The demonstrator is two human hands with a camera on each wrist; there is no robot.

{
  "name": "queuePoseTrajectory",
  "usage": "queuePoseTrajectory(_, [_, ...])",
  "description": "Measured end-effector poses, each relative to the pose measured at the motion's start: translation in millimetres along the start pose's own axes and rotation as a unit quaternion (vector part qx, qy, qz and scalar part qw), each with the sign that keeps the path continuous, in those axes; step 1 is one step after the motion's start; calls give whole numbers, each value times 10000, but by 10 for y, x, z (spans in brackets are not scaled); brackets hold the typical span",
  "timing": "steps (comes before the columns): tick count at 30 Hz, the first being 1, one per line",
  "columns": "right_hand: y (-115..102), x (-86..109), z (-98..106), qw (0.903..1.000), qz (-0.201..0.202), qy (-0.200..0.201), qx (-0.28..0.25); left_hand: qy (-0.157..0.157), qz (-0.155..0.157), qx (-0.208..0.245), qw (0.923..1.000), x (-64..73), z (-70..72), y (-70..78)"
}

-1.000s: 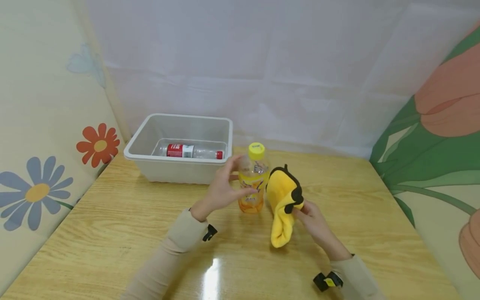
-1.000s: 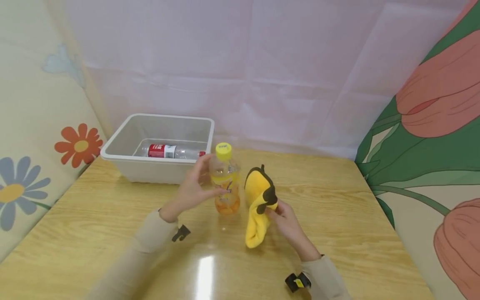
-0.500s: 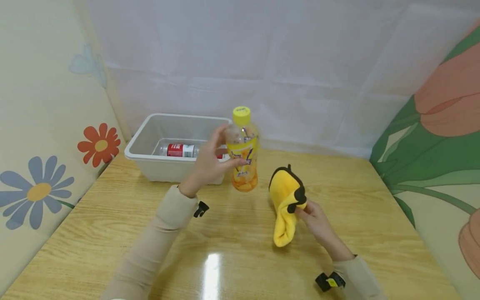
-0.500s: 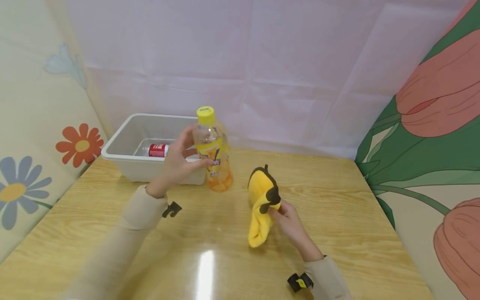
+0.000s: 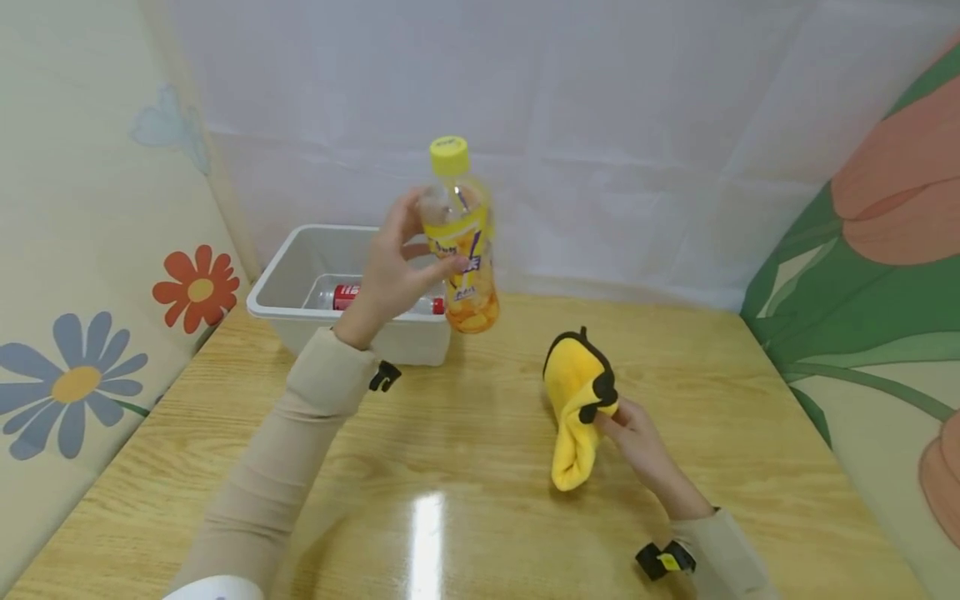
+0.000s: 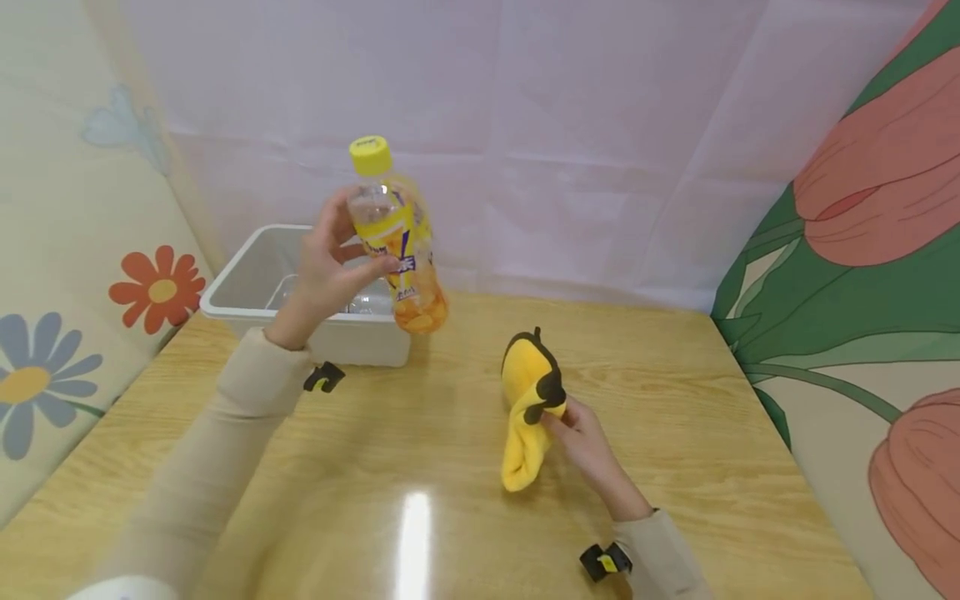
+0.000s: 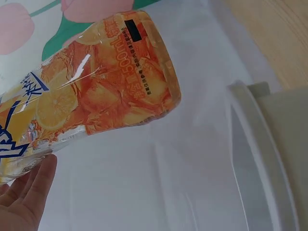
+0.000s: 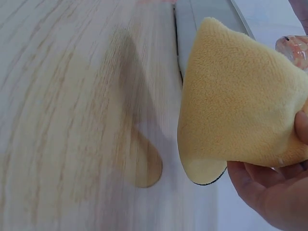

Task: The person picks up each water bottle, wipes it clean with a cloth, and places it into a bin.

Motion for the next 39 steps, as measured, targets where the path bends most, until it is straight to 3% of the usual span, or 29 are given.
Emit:
queuePoseTrajectory(5, [5,-2,21,10000,-72,-1,69,214,31,-156,9996,-136,95,3])
queuePoseTrajectory(13, [19,26,28,9997,-239,56,86,263,1059,-741,9913,-355,338,-165])
queuePoseTrajectory(21, [16,34,39,9997,-230,42,85,189,1343,-1497,9794,-454,585,-383])
queuePoseTrajectory(29, [37,51,50,9994,-255,169,174,-295,1753,-2386,9547,-466,906,-621])
queuePoseTrajectory(33, [54,65,51,9993,-249,210,183,-635,1826,-2686,9436,-458,1006,-703])
queuePoseTrajectory(39, [47,58,58,9993,-232,211,217,-1264,2188,-3036,9187,-491,1089,-771])
Point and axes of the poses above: each hand's wrist, its own x-axis away from the middle knuckle, its own z-axis out of the back of the hand, y = z × x, the point moved 4 cm from there along -x, towards the middle knuckle, and after that the axes turned 13 degrees about y, right-handed, at the moved point
